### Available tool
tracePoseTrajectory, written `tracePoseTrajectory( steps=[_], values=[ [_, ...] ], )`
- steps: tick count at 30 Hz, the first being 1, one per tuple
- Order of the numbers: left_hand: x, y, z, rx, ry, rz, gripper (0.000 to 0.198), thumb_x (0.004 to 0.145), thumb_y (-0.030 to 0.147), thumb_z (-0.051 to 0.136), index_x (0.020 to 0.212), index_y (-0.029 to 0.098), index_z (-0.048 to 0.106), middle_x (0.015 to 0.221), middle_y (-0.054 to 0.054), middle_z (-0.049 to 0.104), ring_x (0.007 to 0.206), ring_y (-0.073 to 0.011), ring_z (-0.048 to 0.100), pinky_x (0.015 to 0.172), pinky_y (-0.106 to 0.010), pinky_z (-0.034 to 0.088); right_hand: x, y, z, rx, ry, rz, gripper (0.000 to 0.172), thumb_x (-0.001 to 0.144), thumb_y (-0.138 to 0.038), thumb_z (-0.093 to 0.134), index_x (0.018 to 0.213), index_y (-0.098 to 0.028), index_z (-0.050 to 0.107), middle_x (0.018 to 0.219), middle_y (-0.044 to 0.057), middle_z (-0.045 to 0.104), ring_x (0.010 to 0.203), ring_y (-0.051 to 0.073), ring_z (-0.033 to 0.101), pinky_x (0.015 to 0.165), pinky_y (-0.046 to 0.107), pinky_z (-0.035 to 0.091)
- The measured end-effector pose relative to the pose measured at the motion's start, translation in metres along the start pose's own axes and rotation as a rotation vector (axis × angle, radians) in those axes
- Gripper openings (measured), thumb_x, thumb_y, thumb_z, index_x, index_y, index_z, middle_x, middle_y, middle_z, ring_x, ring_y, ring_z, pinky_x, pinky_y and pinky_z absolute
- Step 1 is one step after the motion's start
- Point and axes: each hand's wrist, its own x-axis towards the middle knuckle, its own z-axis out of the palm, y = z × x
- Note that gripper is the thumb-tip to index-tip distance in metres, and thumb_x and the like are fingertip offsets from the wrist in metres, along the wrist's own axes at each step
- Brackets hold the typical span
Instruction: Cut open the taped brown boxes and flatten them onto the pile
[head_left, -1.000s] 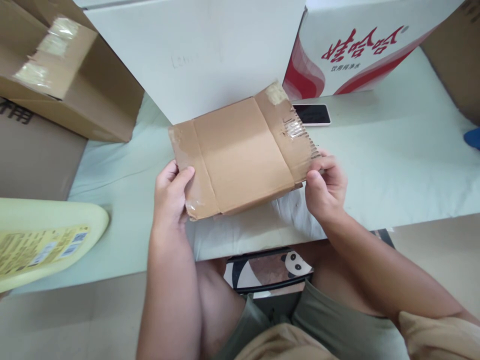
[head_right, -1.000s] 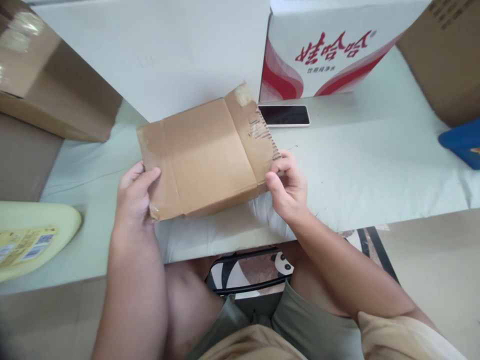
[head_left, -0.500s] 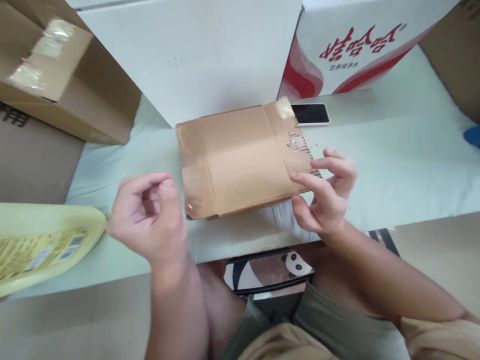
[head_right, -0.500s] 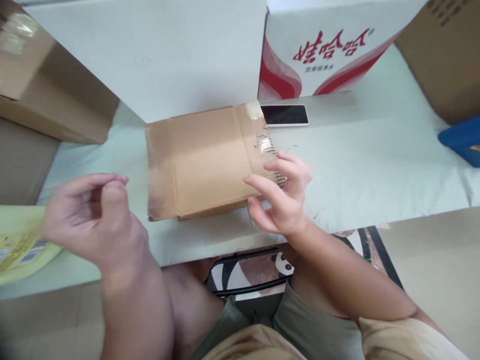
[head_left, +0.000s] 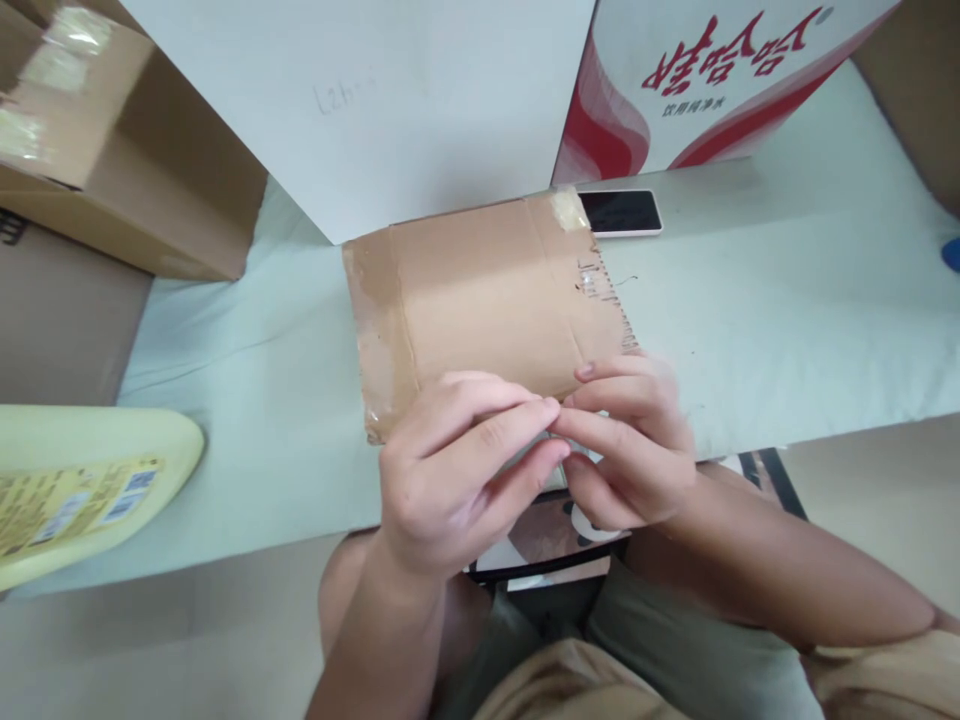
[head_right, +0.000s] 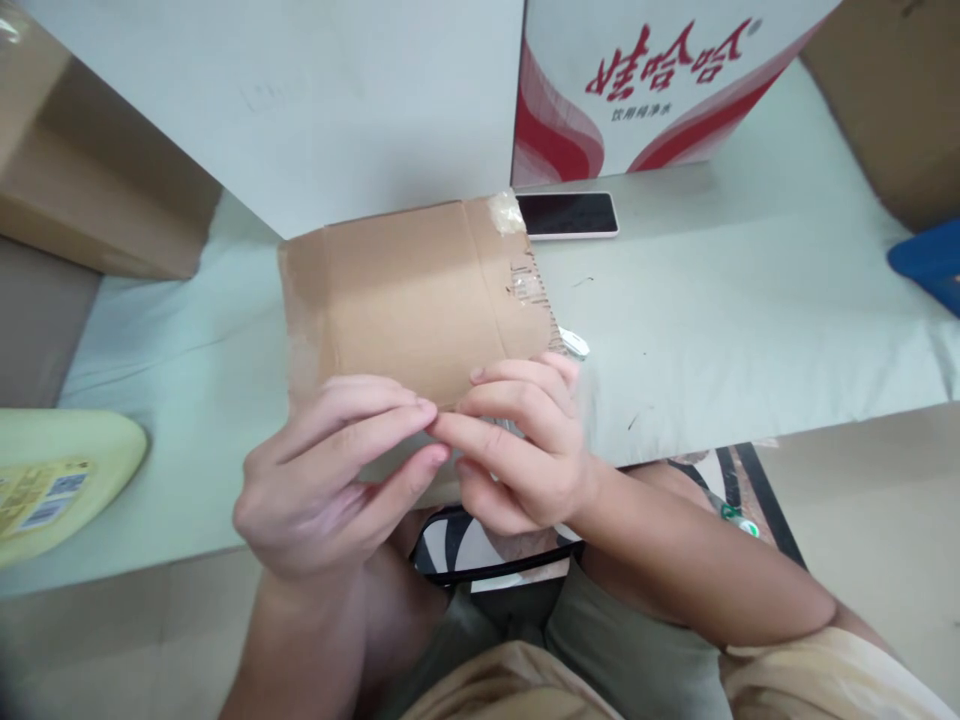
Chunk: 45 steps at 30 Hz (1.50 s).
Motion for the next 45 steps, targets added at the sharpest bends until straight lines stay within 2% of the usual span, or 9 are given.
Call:
tracePoseTrajectory(
  steps=[5,12,17,21,24,29,41,45],
  values=[
    [-0.0024,-0.0013,0.0012,-0.023,0.009,-0.013,0.016,0.092,0.008,0.078,0.104,0.017,0.075,0.097,-0.006,0.079,0.085,-0.0172,0.074,0.076,-0.031,0.063,0.0024,-0.0020,0.0017,0.013,0.004,-0.002,0.030,0.085,-0.017,0.055,0.110,-0.022,0.071,0.089,0.004,0.066,0.093,0.022,0.066,0.081,0.043,0.049],
    [-0.0044,-0.0020,0.0009,-0.020,0.036,-0.043,0.020,0.090,0.009,0.081,0.102,0.024,0.076,0.094,-0.002,0.078,0.083,-0.0166,0.074,0.072,-0.032,0.063,0.0034,-0.0022,0.0024,0.009,-0.018,0.014,0.032,0.085,-0.019,0.054,0.112,-0.025,0.069,0.087,0.004,0.064,0.090,0.023,0.067,0.078,0.043,0.049],
    [-0.0037,-0.0010,0.0025,-0.031,0.059,-0.045,0.019,0.088,0.008,0.082,0.098,0.023,0.074,0.091,-0.002,0.076,0.081,-0.0160,0.072,0.070,-0.031,0.062,0.0027,-0.0019,0.0019,0.028,-0.043,0.014,0.030,0.085,-0.018,0.054,0.111,-0.023,0.069,0.089,0.005,0.063,0.091,0.023,0.067,0.079,0.043,0.049],
    [-0.0035,-0.0017,0.0037,-0.014,0.068,-0.035,0.017,0.090,0.007,0.080,0.095,0.021,0.071,0.089,-0.001,0.074,0.080,-0.0145,0.071,0.071,-0.030,0.061,0.0026,-0.0014,-0.0001,0.069,-0.073,0.033,0.036,0.083,-0.016,0.056,0.115,-0.022,0.070,0.093,0.005,0.064,0.092,0.024,0.066,0.078,0.043,0.048],
    [-0.0033,-0.0025,0.0041,-0.004,0.064,-0.045,0.018,0.090,0.007,0.079,0.095,0.023,0.070,0.088,0.000,0.074,0.078,-0.0146,0.071,0.070,-0.030,0.062,0.0029,-0.0013,-0.0003,0.088,-0.082,0.032,0.037,0.083,-0.015,0.057,0.117,-0.021,0.071,0.094,0.005,0.064,0.092,0.024,0.066,0.078,0.044,0.048],
    [-0.0033,-0.0029,0.0035,-0.028,0.032,-0.054,0.017,0.091,0.008,0.078,0.101,0.020,0.071,0.093,-0.003,0.075,0.083,-0.0147,0.072,0.075,-0.029,0.062,0.0039,-0.0015,0.0006,0.085,-0.053,0.022,0.028,0.086,-0.015,0.054,0.108,-0.019,0.070,0.092,0.005,0.064,0.091,0.022,0.066,0.077,0.043,0.048],
    [-0.0026,-0.0040,0.0021,-0.027,-0.006,-0.046,0.016,0.092,0.009,0.076,0.095,0.022,0.068,0.087,-0.001,0.075,0.081,-0.0159,0.072,0.074,-0.031,0.062,0.0026,-0.0007,-0.0008,0.089,-0.076,0.031,0.027,0.085,-0.015,0.056,0.106,-0.021,0.071,0.092,0.005,0.064,0.091,0.022,0.066,0.078,0.042,0.049],
    [-0.0039,-0.0052,0.0032,-0.054,0.022,-0.061,0.017,0.091,0.009,0.077,0.093,0.023,0.068,0.085,0.000,0.074,0.079,-0.0149,0.070,0.072,-0.030,0.062,0.0037,-0.0010,-0.0011,0.078,-0.098,0.025,0.027,0.086,-0.016,0.055,0.107,-0.022,0.070,0.092,0.004,0.064,0.091,0.022,0.067,0.079,0.042,0.049]
  ],
)
